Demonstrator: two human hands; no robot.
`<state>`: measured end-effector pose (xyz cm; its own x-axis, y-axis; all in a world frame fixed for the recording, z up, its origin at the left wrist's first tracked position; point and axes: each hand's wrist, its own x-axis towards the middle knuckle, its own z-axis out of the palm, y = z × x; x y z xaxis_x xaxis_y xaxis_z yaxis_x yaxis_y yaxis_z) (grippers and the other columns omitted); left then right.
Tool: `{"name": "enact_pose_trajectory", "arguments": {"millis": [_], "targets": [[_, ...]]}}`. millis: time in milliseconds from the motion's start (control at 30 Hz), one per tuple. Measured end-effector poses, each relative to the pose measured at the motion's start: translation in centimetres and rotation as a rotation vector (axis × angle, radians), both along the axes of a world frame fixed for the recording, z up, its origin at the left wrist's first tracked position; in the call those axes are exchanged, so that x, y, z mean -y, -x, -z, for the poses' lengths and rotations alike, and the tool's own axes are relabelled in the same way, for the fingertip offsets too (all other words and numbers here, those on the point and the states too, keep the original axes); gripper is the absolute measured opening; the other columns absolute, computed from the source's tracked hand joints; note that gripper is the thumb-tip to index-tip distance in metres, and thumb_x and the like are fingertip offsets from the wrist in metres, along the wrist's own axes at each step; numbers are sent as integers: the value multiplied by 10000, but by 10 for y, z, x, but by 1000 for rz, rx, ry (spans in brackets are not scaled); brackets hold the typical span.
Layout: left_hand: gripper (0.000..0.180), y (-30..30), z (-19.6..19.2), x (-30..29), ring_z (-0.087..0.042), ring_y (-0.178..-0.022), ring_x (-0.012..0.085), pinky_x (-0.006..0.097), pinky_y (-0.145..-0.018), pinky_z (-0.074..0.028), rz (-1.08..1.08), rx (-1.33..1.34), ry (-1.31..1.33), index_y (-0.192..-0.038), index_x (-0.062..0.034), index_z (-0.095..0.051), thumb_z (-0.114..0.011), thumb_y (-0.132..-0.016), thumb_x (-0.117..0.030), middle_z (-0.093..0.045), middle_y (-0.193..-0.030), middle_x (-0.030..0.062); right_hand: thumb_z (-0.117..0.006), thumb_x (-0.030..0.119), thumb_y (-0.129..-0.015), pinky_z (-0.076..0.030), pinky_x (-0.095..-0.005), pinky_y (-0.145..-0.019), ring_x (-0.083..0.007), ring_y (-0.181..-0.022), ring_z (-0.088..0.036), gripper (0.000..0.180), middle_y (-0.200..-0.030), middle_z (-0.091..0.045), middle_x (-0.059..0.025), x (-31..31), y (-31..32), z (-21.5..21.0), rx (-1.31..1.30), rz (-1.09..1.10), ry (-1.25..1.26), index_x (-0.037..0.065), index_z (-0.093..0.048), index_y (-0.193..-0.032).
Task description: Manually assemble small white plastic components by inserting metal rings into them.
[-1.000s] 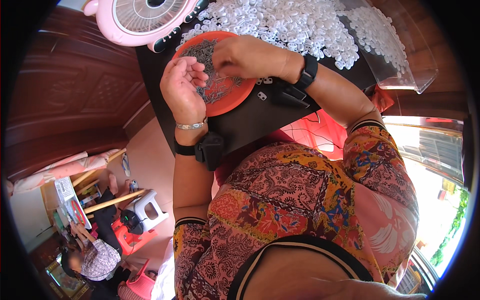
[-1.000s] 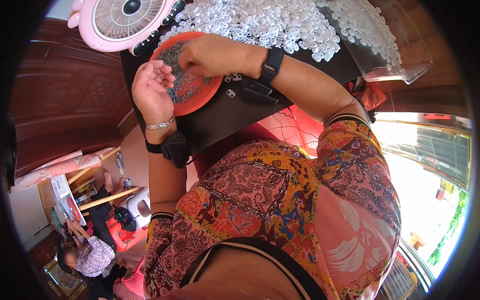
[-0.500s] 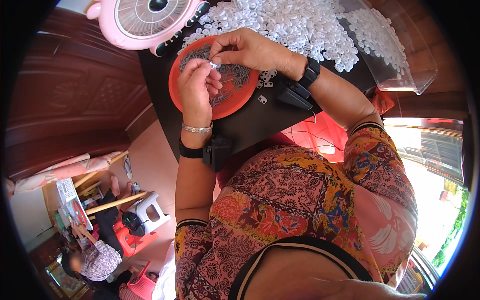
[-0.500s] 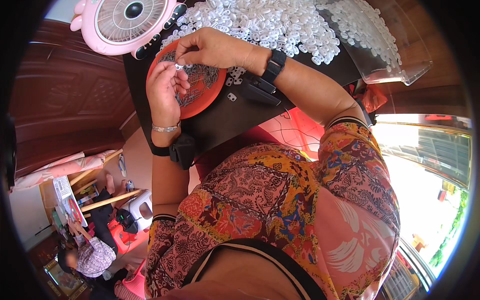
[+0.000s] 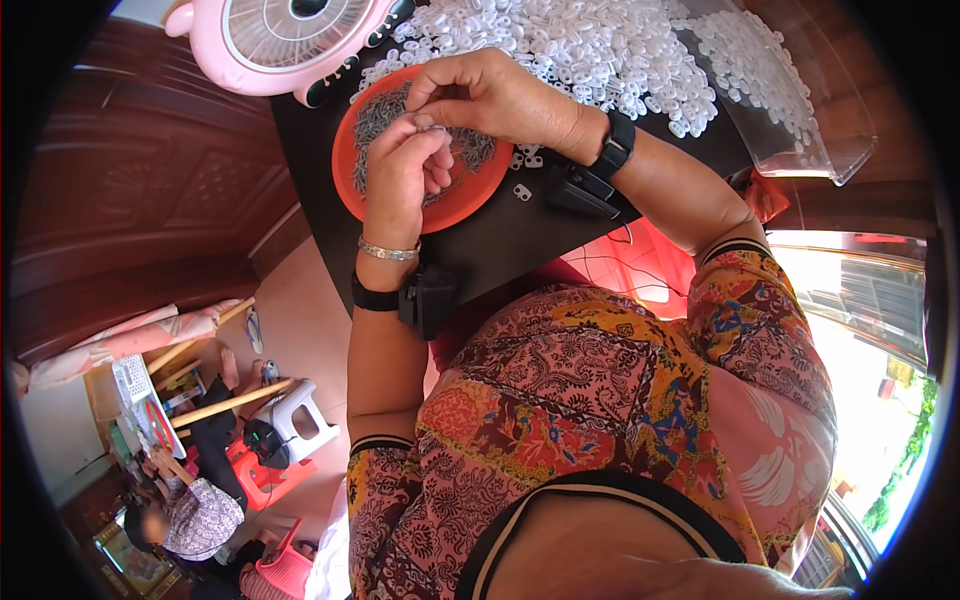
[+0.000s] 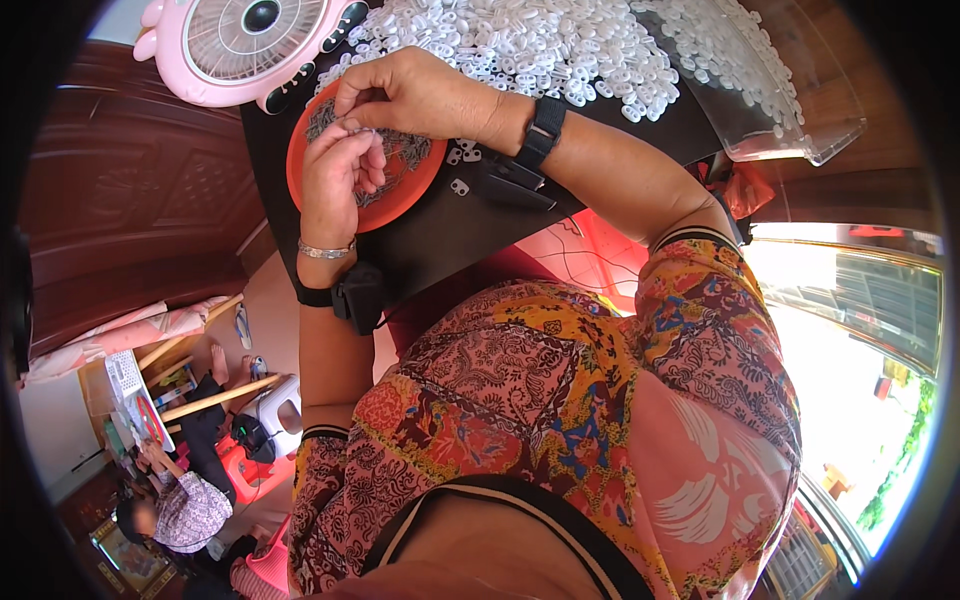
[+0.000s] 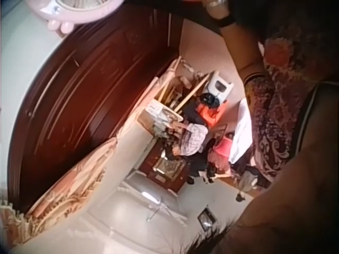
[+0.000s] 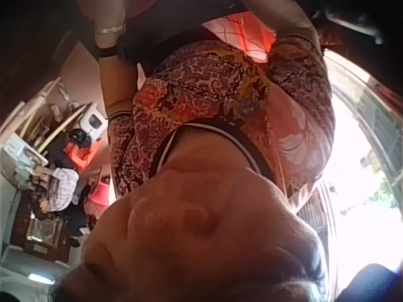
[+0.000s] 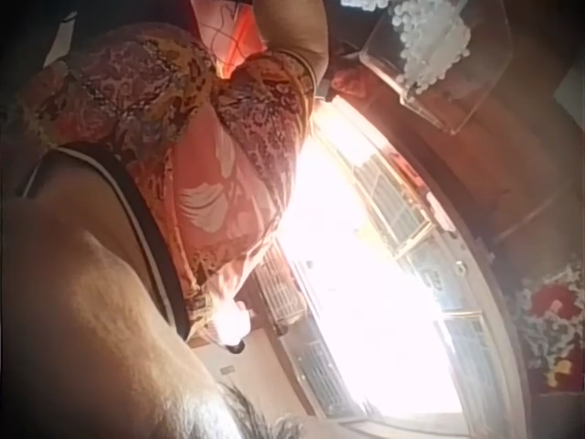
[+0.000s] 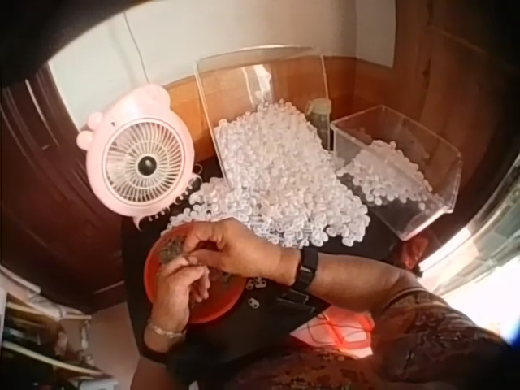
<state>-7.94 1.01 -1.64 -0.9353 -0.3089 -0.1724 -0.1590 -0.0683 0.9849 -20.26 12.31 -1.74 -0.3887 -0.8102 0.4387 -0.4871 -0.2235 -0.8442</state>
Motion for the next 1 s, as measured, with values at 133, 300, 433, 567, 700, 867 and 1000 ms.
{"name": "enact_pose_trajectory", "arguments": {"millis": [133,300,433,567,700,867,1000], "targets": [[113,-2,-1,2,-477,-474,81,190,-432,-340,-159,-134,-58,-778,-41,-557,-512,-826,-132,-545,-619,22,-649,71,-810,-484,-245,-688,-107,-754,-599,108,-798,-635,-38,-7,2,-8,-129,37,-48,16,-623,-899],[144,-2,-3,9,-474,-464,93,203,-429,-338,-319,-231,-92,-734,-42,-542,-493,-827,-140,-532,-589,28,-674,103,-695,-470,-331,-670,-263,-768,-578,145,-766,-576,-75,-12,2,-7,-537,-248,-307,52,-643,-827],[147,-3,-3,9,-471,-460,97,206,-427,-336,-322,-227,-95,-726,-38,-537,-492,-824,-137,-527,-582,31,-644,132,-695,-463,-369,-699,-273,-838,-546,128,-810,-558,-74,-10,-6,0,-782,-216,-359,63,-638,-803],[170,-5,-2,11,-491,-524,111,223,-482,-355,-284,-215,-51,-776,-44,-532,-474,-855,-183,-531,-641,34,-624,134,-712,-465,-364,-704,-262,-835,-546,116,-814,-556,-71,-8,-15,2,-890,-137,-331,58,-609,-799],[169,-4,-3,10,-493,-529,111,225,-486,-357,-284,-182,-57,-775,-43,-533,-472,-854,-180,-531,-640,34,-612,137,-724,-464,-363,-705,-258,-833,-542,100,-818,-552,-72,-7,-17,7,-888,-112,-334,62,-592,-786],[145,-4,-5,8,-476,-474,100,209,-441,-347,-336,-230,-98,-737,-31,-539,-492,-826,-137,-531,-593,36,-615,145,-734,-462,-361,-704,-251,-835,-539,99,-821,-550,-60,-4,-14,3,-794,-105,-223,59,-590,-777],[143,-4,-5,8,-478,-479,101,209,-446,-352,-335,-234,-98,-752,-29,-543,-491,-829,-137,-535,-603,37,-623,135,-731,-463,-362,-712,-248,-839,-538,97,-822,-550,-54,-8,-13,-3,-775,-192,-242,58,-600,-784]]}}
